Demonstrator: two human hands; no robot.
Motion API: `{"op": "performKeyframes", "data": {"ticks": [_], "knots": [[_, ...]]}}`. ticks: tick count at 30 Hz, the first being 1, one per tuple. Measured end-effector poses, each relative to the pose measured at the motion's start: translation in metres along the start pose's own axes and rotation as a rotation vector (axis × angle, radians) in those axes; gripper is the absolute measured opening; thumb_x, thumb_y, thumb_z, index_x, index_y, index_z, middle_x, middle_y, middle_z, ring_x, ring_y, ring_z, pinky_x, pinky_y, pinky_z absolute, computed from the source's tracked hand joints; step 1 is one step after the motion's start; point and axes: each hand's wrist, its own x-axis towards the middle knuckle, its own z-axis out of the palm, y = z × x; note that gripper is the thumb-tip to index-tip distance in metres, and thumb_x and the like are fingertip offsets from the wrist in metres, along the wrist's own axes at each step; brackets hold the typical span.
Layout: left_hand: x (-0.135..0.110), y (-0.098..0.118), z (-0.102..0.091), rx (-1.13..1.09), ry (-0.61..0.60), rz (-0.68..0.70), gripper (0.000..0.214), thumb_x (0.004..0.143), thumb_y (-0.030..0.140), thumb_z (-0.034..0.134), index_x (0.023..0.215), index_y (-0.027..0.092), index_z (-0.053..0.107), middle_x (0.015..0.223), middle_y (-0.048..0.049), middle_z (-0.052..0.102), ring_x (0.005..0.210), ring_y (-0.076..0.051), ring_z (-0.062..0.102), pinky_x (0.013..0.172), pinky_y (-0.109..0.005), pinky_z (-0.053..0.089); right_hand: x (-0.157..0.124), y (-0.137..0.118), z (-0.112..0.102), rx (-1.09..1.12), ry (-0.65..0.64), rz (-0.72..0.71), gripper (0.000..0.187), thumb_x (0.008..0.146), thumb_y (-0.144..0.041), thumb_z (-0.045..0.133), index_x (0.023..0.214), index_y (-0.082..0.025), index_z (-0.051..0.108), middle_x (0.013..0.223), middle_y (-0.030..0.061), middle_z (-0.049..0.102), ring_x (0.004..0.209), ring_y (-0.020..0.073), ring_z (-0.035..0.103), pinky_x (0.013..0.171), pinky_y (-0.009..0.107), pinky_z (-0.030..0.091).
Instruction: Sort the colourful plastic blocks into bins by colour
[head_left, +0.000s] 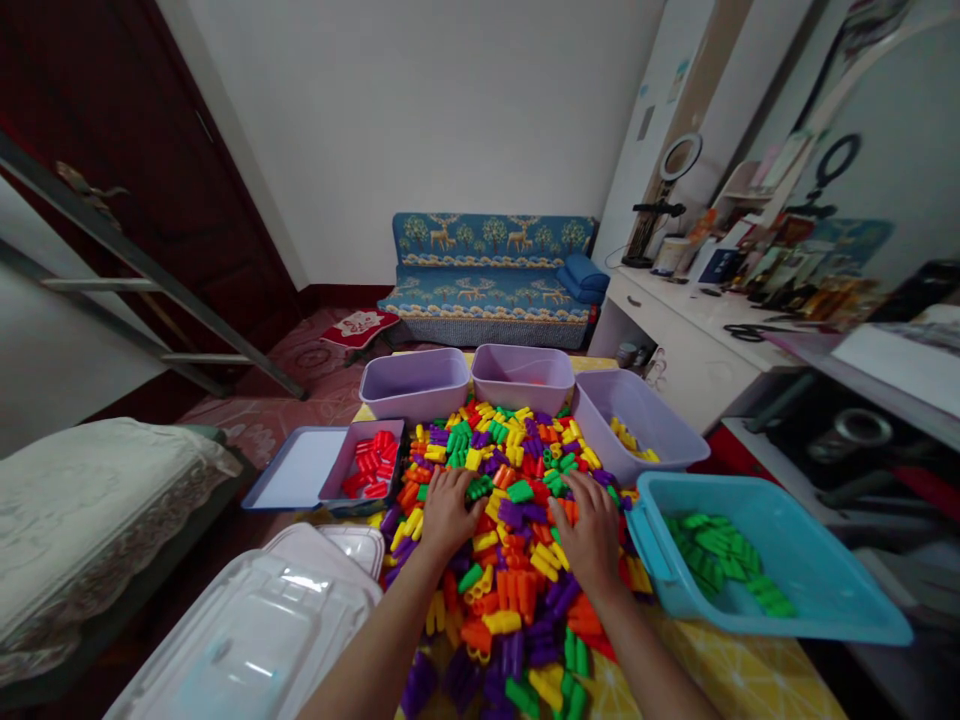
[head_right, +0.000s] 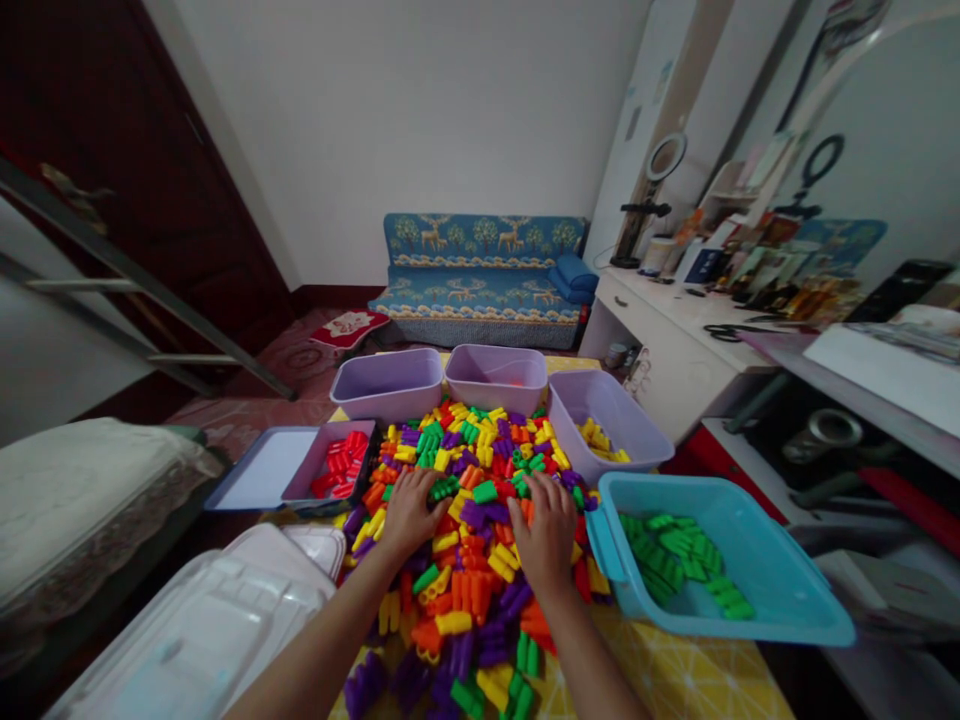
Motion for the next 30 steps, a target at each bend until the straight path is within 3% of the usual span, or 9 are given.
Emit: {"op": "performKeyframes", "data": {"ticks": [4, 8, 13, 17, 21, 24, 30], "knots": [[-0.001, 0.000, 0.000, 0.007, -0.001, 0.002, 0.030, 0.080, 0.033, 0.064, 0.110, 0.028, 0.059, 0.112, -0.0024, 0.063, 0.110, -0.024, 0.055, 0.112, -0.046, 0.029, -0.037, 0.017, -0.002, -0.104, 0.051, 0.075, 0.050, 0.093, -0.049, 0.042, 0.130, -0.016, 0.050, 0.136, 0.0163, 0.050, 0.129, 0.0283, 0.042, 0.105, 0.050, 0.037], [-0.001, 0.000, 0.000, 0.007, -0.004, 0.002, 0.030, 0.080, 0.032, 0.064, 0.109, 0.028, 0.059, 0.112, -0.0023, 0.063, 0.110, -0.024, 0.055, 0.112, -0.046, 0.030, -0.054, 0.015, 0.005, -0.254, -0.041, 0.196, 0.058, 0.093, -0.054, 0.036, 0.136, -0.016, 0.047, 0.144, 0.0171, 0.043, 0.129, 0.0329, 0.042, 0.100, 0.052, 0.038], [0.000, 0.002, -0.002, 0.015, -0.003, 0.002, 0.028, 0.079, 0.032, 0.064, 0.106, 0.027, 0.059, 0.110, -0.0028, 0.064, 0.109, -0.025, 0.055, 0.111, -0.046, 0.030, -0.035, -0.003, 0.011, -0.363, -0.153, 0.353, 0.053, 0.093, -0.049, 0.037, 0.136, -0.019, 0.049, 0.146, 0.0142, 0.042, 0.119, 0.0335, 0.049, 0.091, 0.049, 0.041], [0.000, 0.002, -0.001, 0.011, -0.005, 0.002, 0.027, 0.080, 0.032, 0.064, 0.106, 0.027, 0.058, 0.109, -0.0026, 0.064, 0.108, -0.025, 0.056, 0.112, -0.046, 0.028, -0.013, -0.016, 0.020, -0.349, -0.214, 0.357, 0.049, 0.090, -0.044, 0.046, 0.131, -0.019, 0.054, 0.145, 0.0148, 0.043, 0.118, 0.0335, 0.048, 0.094, 0.047, 0.040], [0.000, 0.002, 0.000, 0.005, -0.002, 0.003, 0.029, 0.080, 0.032, 0.063, 0.108, 0.027, 0.058, 0.110, -0.0026, 0.064, 0.109, -0.024, 0.056, 0.114, -0.047, 0.026, 0.003, -0.033, 0.031, -0.253, -0.240, 0.322, 0.046, 0.087, -0.041, 0.051, 0.124, -0.015, 0.059, 0.140, 0.0171, 0.046, 0.121, 0.0331, 0.046, 0.101, 0.045, 0.037], [0.000, 0.002, 0.000, 0.009, -0.006, 0.000, 0.029, 0.080, 0.031, 0.063, 0.108, 0.027, 0.058, 0.109, -0.0026, 0.065, 0.108, -0.024, 0.057, 0.114, -0.047, 0.026, 0.009, -0.048, 0.037, -0.086, -0.276, 0.272, 0.050, 0.085, -0.037, 0.054, 0.128, -0.012, 0.055, 0.133, 0.0165, 0.054, 0.121, 0.0302, 0.048, 0.104, 0.043, 0.037], [0.000, 0.004, -0.005, 0.016, -0.023, 0.004, 0.030, 0.077, 0.026, 0.063, 0.107, 0.028, 0.059, 0.111, -0.0026, 0.064, 0.110, -0.025, 0.056, 0.113, -0.047, 0.027, 0.000, -0.054, 0.027, 0.309, -0.320, 0.109, 0.051, 0.085, -0.032, 0.052, 0.135, -0.021, 0.047, 0.131, 0.0088, 0.058, 0.121, 0.0227, 0.054, 0.102, 0.040, 0.045]]}}
